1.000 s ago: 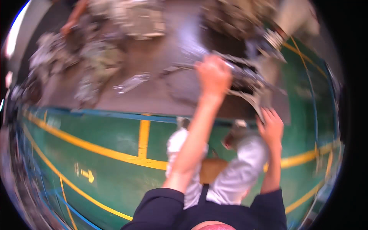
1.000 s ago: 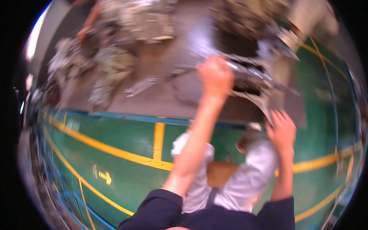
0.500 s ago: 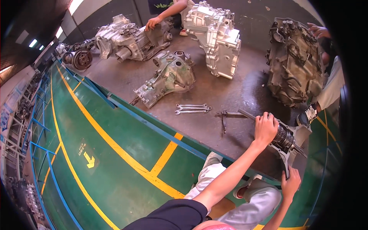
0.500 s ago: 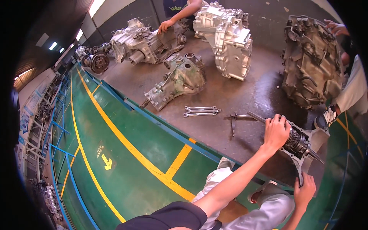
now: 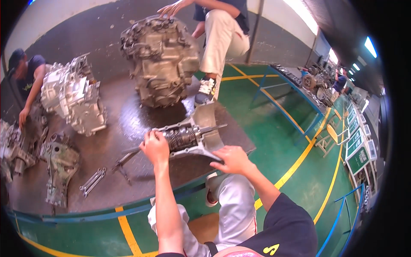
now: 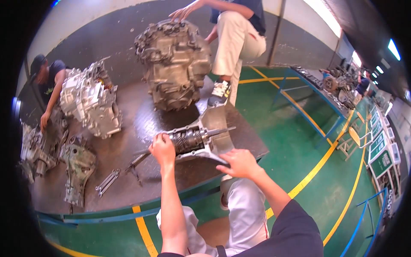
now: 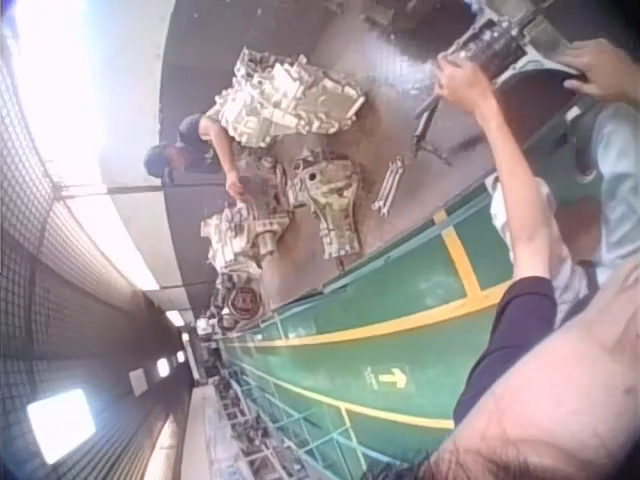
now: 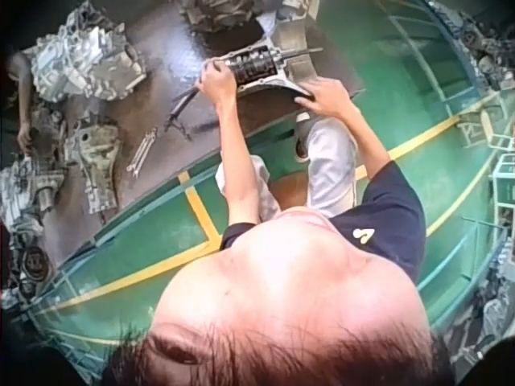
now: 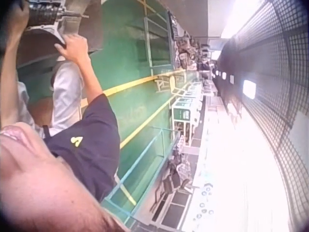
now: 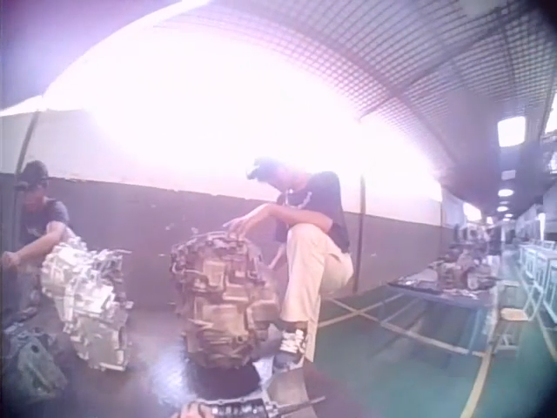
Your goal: The person rotates the internal gears and shafts of a transmission assembly by hand while pointing at various components.
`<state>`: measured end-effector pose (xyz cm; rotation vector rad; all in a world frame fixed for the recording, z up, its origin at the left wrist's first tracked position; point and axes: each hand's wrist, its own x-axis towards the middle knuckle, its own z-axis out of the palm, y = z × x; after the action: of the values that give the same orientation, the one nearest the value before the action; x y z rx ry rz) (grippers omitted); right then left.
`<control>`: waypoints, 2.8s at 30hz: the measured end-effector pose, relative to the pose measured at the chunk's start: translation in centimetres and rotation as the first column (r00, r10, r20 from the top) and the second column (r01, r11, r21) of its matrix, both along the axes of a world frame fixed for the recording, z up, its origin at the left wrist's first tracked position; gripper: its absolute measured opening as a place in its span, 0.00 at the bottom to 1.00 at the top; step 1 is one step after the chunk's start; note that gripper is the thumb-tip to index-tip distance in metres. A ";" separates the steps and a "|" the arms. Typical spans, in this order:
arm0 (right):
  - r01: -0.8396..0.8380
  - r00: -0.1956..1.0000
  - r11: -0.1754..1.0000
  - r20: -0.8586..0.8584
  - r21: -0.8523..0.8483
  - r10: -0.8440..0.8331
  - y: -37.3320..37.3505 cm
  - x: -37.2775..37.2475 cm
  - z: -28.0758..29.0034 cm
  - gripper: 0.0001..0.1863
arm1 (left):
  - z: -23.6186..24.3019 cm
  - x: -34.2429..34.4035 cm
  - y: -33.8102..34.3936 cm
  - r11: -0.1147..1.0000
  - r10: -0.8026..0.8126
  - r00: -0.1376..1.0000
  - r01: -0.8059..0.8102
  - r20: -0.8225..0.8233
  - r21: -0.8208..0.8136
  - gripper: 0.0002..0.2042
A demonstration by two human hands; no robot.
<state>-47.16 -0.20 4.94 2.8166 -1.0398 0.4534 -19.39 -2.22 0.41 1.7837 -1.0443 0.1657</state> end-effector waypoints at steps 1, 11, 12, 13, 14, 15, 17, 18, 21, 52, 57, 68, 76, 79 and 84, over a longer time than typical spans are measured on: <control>0.004 0.999 1.000 -0.041 0.017 -0.003 0.2 -0.5 -0.2 0.23 | 0.0 -0.6 0.0 1.000 0.007 1.000 -0.007 0.003 -0.018 0.14; 0.079 0.994 0.993 0.065 0.093 -0.086 2.0 1.3 -3.0 0.23 | -0.1 0.6 2.4 0.972 0.220 0.940 -0.187 0.261 -0.145 0.06; 0.081 0.989 0.994 0.118 0.073 -0.089 2.4 0.4 -2.7 0.22 | 0.1 -0.7 1.7 0.974 0.192 0.957 -0.159 0.218 -0.163 0.07; 0.144 0.988 0.981 0.044 0.127 -0.150 2.6 -0.3 -1.5 0.22 | 1.0 -1.8 1.0 0.988 0.088 0.995 -0.082 0.043 -0.134 0.08; 0.117 0.988 0.988 0.087 0.099 -0.126 2.4 -1.0 -1.4 0.22 | 1.1 -2.6 0.4 0.987 0.027 0.999 -0.030 -0.021 -0.159 0.10; 0.113 0.984 0.991 0.132 0.072 -0.122 2.3 -1.0 -1.6 0.22 | 0.8 -2.7 0.2 0.987 -0.037 0.996 0.024 -0.078 -0.156 0.11; 0.108 0.992 0.983 0.046 0.150 -0.116 2.6 0.6 -1.1 0.22 | 1.0 -1.4 1.6 0.990 -0.059 0.987 0.038 -0.152 -0.136 0.12; 0.174 0.985 0.964 -0.054 0.201 -0.166 2.6 0.9 -1.1 0.23 | 1.1 -0.9 2.1 0.991 -0.051 0.985 0.030 -0.166 -0.129 0.12; 0.096 0.992 0.974 -0.094 0.206 -0.078 1.8 0.4 -1.9 0.25 | 1.0 -0.1 2.3 0.997 -0.059 0.993 0.053 -0.100 -0.064 0.12; -0.065 0.982 0.953 -0.150 0.297 0.114 -1.1 -1.2 -4.6 0.19 | 0.1 0.7 2.8 0.988 -0.045 0.999 0.046 0.009 -0.150 0.15; -0.148 0.982 0.944 -0.071 0.295 0.176 -1.6 -1.1 -4.9 0.24 | 0.3 0.4 3.7 0.986 -0.022 0.999 0.025 0.024 -0.165 0.14; -0.205 0.976 0.957 -0.037 0.203 0.217 -1.3 -1.0 -6.0 0.25 | 0.8 0.2 4.9 0.978 -0.035 0.998 0.044 0.045 -0.205 0.13; -0.238 0.971 0.956 0.010 0.173 0.240 -1.2 -2.2 -5.7 0.17 | 1.4 -1.1 6.3 0.989 -0.032 0.999 0.036 0.029 -0.142 0.14; -0.256 0.966 0.942 0.030 0.217 0.256 -1.4 -2.1 -5.6 0.15 | 1.1 -1.0 6.4 0.986 -0.032 0.998 0.039 0.049 -0.165 0.14; -0.269 0.962 0.939 0.003 0.214 0.275 -2.0 -2.4 -5.7 0.14 | 1.0 -1.0 6.2 0.982 -0.052 0.998 0.058 0.037 -0.182 0.15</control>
<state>-49.60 -2.18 -0.73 3.1662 -0.7338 0.3440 -20.34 3.97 1.43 1.5891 -1.0655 0.2492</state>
